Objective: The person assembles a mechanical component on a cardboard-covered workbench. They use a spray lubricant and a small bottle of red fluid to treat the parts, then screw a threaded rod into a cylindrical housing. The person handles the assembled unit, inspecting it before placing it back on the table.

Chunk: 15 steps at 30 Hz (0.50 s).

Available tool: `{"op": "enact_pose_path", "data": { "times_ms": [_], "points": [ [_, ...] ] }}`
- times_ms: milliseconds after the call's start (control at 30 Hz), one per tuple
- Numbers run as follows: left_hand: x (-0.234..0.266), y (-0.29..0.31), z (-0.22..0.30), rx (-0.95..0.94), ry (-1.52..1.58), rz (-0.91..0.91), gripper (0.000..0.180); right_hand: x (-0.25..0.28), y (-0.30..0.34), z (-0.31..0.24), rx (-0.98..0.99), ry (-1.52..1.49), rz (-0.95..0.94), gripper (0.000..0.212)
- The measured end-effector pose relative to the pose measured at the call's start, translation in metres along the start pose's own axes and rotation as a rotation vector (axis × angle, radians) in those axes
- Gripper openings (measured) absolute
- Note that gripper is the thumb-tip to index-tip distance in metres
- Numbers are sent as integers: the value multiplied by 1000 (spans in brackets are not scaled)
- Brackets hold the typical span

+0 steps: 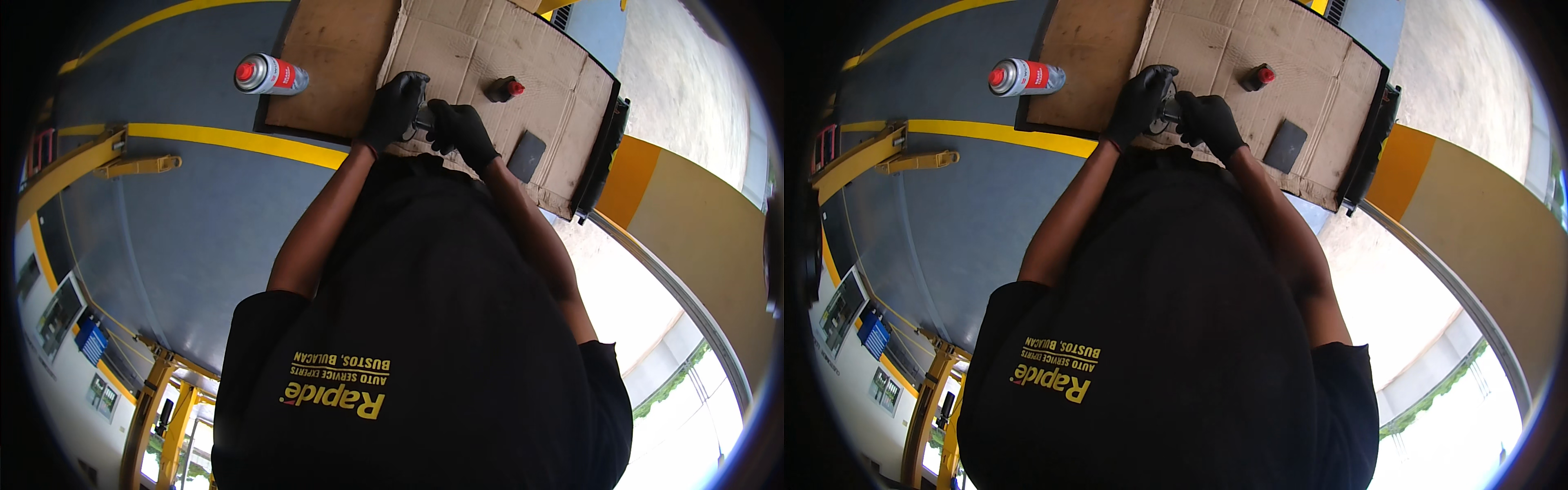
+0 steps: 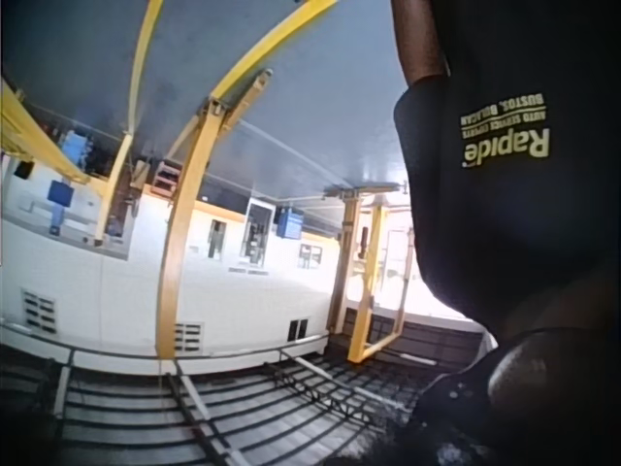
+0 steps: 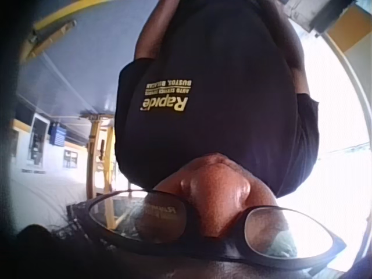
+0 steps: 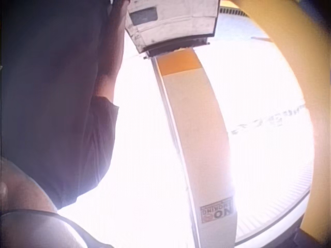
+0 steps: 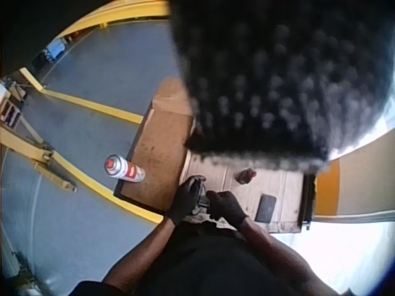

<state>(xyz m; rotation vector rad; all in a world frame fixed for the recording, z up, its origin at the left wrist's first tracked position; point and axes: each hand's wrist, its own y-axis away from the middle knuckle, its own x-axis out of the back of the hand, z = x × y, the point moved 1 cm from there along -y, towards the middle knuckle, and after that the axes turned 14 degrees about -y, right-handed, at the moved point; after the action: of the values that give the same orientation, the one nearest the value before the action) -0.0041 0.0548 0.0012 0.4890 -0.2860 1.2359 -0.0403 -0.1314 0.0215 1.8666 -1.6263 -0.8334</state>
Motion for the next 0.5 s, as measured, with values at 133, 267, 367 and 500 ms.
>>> {"op": "enact_pose_path", "data": {
  "times_ms": [133,267,367,500],
  "points": [
    [-5,1,-6,-21,23,47,34,-18,22,6,723,274,123,43],
    [-2,1,-3,-43,12,47,34,-9,21,-1,639,564,80,42],
    [-1,0,-1,-31,-5,44,33,4,6,-5,102,-15,-53,43],
    [-5,1,-2,-79,11,111,33,-18,16,5,841,310,142,48]
  ]
}}
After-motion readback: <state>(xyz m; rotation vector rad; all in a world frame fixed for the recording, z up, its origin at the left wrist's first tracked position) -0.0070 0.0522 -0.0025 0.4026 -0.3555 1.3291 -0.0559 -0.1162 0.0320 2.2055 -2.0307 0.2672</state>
